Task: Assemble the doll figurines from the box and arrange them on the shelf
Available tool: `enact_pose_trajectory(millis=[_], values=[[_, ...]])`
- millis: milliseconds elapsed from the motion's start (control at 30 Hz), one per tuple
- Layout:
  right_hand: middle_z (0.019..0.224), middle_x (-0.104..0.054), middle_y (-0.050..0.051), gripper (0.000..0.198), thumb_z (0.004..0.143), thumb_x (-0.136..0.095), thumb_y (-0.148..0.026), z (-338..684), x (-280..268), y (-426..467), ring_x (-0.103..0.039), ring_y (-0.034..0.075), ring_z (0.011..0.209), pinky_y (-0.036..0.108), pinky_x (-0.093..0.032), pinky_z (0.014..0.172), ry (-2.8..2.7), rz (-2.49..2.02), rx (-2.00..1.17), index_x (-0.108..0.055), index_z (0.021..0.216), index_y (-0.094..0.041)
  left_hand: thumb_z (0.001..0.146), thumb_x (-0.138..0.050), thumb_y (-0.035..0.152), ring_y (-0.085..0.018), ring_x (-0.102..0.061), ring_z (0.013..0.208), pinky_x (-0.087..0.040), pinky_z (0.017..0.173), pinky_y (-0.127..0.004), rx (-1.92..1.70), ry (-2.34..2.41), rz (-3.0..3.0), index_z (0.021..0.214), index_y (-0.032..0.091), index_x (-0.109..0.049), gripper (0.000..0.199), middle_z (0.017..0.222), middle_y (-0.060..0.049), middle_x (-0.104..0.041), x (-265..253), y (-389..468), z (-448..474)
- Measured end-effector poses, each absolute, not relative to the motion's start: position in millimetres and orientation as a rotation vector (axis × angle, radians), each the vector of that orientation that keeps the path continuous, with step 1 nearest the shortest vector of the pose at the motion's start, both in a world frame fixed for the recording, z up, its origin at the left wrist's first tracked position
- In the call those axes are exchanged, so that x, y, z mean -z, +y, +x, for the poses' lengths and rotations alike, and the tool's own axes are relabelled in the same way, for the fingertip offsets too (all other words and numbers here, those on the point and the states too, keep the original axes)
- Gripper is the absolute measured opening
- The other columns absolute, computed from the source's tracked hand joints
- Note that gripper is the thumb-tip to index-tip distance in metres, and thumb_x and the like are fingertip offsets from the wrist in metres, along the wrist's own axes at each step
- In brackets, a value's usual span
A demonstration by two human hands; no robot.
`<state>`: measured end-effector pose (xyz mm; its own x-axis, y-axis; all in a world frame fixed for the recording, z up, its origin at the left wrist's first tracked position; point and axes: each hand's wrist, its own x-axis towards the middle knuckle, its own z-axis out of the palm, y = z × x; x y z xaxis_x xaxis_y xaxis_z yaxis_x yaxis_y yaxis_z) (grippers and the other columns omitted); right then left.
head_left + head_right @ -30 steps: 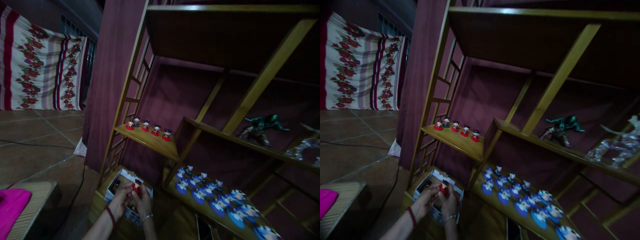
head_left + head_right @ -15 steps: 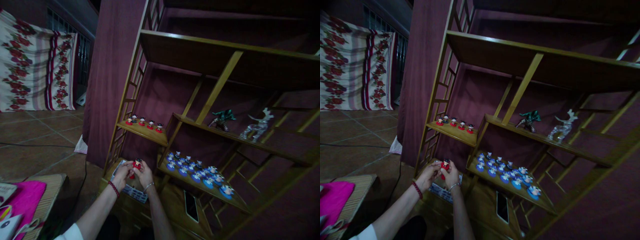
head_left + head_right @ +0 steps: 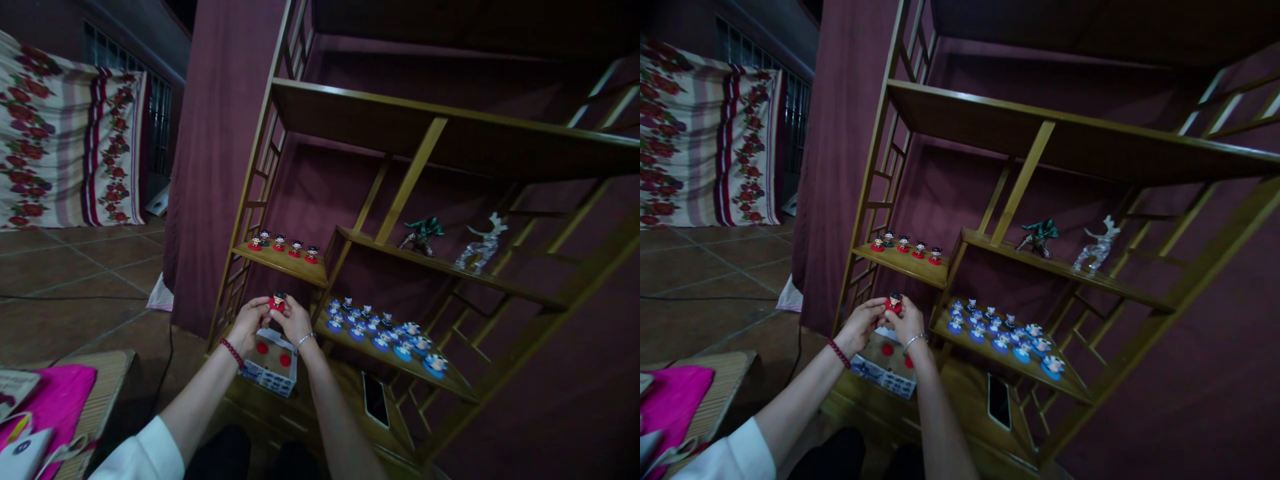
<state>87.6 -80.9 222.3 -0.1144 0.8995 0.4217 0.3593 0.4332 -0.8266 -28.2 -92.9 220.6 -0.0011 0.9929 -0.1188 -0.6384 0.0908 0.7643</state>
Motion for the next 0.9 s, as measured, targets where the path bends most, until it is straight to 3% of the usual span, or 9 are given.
enact_pose_trajectory(millis=[533,733,900], values=[[0.094,-0.066,0.002,0.043,0.065,-0.063,-0.022,72,-273,-85,-0.062,0.013,0.074,0.026,-0.05,0.072,-1.816,-1.173,-0.409,-0.054,0.107,-0.021,0.064,-0.059,0.007,-0.007,-0.054,0.051,-0.041,0.051,-0.019,-1.573,0.748,0.675,0.082,0.011,-0.057,0.019,0.065,-0.003,-0.062,-251,-91,-39],[0.088,-0.066,0.001,0.042,0.063,-0.066,-0.029,76,-293,-81,-0.06,0.016,0.08,0.029,-0.047,0.076,-1.891,-1.288,-0.097,-0.057,0.104,-0.025,0.062,-0.06,0.01,-0.007,-0.053,0.052,-0.039,0.051,-0.019,-1.636,0.706,0.722,0.081,0.01,-0.06,0.019,0.066,-0.003,-0.062,-266,-88,-38],[0.087,-0.066,0.002,0.041,0.064,-0.065,-0.032,77,-307,-69,-0.059,0.016,0.081,0.029,-0.045,0.076,-1.9,-1.282,-0.032,-0.057,0.104,-0.023,0.065,-0.054,0.006,-0.006,-0.053,0.055,-0.039,0.052,-0.018,-1.674,0.713,0.799,0.085,0.011,-0.062,0.022,0.074,-0.005,-0.063,-278,-86,-37]])
